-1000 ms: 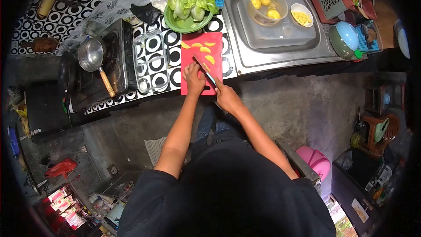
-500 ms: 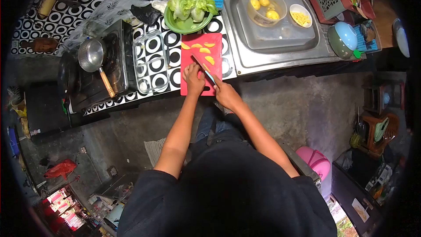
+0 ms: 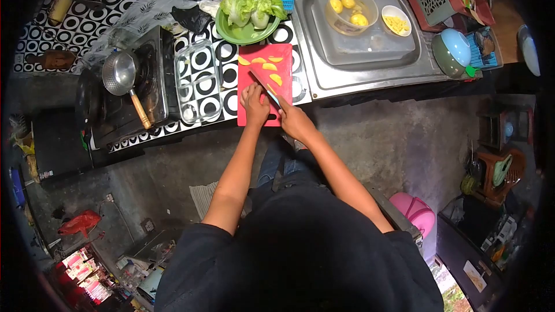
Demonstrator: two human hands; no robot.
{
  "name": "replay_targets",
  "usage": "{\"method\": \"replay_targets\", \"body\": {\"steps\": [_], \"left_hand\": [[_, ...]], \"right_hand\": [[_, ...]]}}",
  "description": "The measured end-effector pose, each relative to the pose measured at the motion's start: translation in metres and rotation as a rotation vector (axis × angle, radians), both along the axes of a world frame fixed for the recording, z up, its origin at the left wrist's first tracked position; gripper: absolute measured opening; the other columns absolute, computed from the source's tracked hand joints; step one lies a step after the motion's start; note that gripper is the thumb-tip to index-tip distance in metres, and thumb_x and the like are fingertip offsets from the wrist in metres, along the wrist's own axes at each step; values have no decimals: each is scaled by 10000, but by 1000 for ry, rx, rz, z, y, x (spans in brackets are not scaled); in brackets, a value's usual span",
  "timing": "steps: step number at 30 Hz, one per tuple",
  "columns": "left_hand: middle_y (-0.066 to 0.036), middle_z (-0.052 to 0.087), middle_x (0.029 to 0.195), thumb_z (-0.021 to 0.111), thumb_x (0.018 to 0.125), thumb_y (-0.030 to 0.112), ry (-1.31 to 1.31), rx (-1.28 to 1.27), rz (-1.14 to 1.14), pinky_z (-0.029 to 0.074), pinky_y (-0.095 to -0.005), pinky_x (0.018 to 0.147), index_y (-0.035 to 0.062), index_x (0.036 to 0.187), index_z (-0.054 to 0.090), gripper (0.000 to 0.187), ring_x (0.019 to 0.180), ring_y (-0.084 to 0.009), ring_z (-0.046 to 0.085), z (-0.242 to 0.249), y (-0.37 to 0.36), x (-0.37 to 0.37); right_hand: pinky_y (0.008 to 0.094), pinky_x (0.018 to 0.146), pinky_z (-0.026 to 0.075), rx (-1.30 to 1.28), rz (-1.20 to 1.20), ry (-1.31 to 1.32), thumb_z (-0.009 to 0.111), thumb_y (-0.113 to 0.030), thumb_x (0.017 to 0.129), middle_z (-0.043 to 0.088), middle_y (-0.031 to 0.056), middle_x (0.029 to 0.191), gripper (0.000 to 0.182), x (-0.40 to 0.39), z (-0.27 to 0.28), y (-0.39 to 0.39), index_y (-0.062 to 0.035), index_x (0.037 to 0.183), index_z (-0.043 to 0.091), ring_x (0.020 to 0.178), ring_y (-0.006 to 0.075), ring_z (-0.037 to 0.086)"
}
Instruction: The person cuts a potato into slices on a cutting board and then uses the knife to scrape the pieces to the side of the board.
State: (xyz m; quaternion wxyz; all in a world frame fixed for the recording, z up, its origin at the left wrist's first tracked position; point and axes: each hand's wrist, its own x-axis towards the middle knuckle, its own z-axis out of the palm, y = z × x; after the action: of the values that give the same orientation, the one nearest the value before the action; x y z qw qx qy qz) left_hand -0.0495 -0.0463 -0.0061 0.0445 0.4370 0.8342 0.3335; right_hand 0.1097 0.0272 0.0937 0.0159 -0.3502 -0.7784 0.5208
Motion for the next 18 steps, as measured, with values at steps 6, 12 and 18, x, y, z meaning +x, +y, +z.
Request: {"method": "replay_targets", "body": {"steps": [6,12,18], "left_hand": [[-128,582,1292,713,735,51,1,14,5,313,-510,1076,58,1134,618,410,1256,-364,469,3,0,2],[-128,575,1306,718,724,40,11,-13,13,313,-508,1078,59,1161,611,450,1261,-366,466,2,0,2],[-137,579,1303,722,711,20,2,31,10,315,-508,1077,57,1143,617,447,1251,-367,470,-2,1,1]], "right_hand": [[571,870,477,15,-12,3,480,-145,1004,652,339,1049,478,9,-6,-4,-67,1472,420,1022,505,620],[587,875,473,15,16,-38,476,-132,998,652,337,1056,484,4,1,-3,-66,1473,409,1018,507,619],[572,876,469,-18,8,-35,480,-135,1005,644,340,1076,501,2,6,0,-84,1495,396,1040,507,611]]}}
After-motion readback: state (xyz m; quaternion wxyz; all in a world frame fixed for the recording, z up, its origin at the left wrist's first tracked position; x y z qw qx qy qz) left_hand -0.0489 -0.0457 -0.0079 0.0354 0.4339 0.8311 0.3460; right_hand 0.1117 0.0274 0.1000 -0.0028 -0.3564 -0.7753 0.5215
